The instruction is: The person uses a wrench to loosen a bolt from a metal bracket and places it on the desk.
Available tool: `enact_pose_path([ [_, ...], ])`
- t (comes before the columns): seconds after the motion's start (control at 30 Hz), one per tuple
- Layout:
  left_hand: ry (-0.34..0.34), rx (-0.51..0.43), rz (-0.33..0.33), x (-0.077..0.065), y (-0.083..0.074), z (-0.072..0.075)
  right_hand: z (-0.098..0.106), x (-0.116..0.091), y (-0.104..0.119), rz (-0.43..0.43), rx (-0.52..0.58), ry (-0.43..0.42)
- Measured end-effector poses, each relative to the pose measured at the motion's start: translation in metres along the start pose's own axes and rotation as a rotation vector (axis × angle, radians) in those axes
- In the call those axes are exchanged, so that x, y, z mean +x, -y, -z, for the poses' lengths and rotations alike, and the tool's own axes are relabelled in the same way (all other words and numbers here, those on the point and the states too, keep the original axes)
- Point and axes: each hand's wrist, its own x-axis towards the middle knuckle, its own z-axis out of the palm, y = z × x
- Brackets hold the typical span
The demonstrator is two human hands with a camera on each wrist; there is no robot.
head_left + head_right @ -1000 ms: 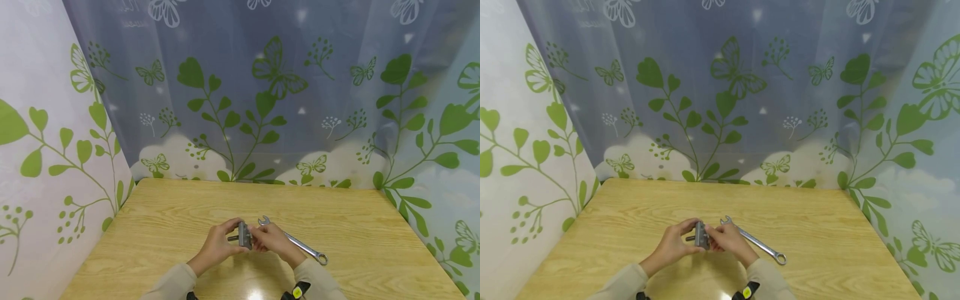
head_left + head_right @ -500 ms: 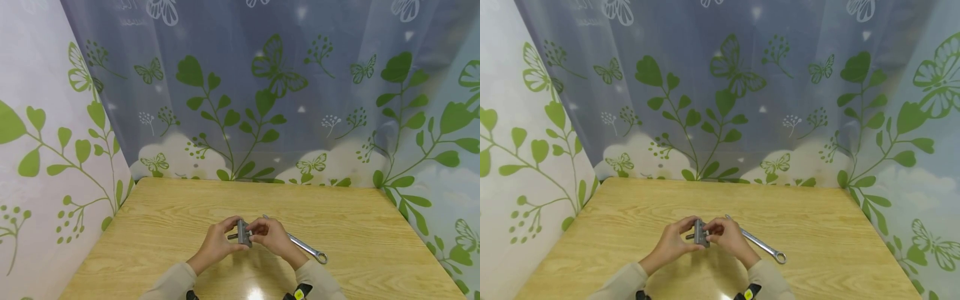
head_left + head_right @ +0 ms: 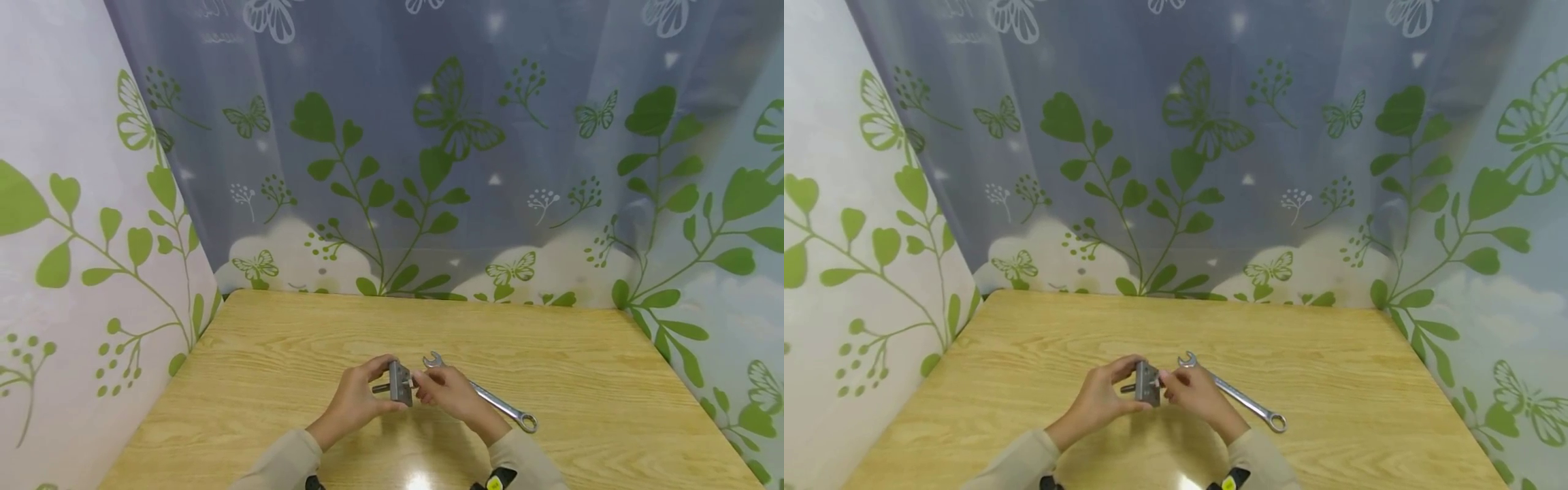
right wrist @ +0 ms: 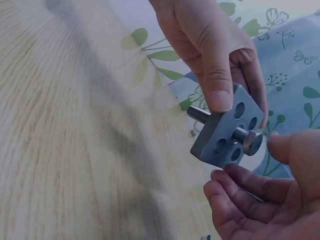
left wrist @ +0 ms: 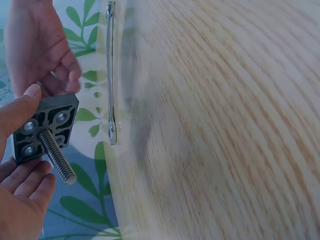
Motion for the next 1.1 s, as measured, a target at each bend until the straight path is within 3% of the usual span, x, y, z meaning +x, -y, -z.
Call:
enact_pose_path([
  [0.2,0.001,0.02,-0.009,-0.0002,0.0003,-0.0028,-0.0059,0.003,-0.0006,-0.1,0.033,-0.045],
  [0.47,0.009,0.022,-0.01,0.0001,-0.0001,-0.003,-0.0055,0.005,0.0045,-0.098,-0.006,-0.02],
  [0.67,0.017,0.019,0.0,0.0006,-0.0003,-0.0024,0.0001,0.0038,0.0036,-0.031,-0.031,-0.002],
  [0.93,0.02,0.014,0.015,0.0016,-0.0005,-0.0015,0.0004,0.0038,-0.0015,0.114,-0.068,-0.055],
  [1.1,0.021,0.021,0.017,0.0029,-0.0002,-0.0004,-0.0007,0.0036,0.0004,0.148,-0.098,-0.07],
])
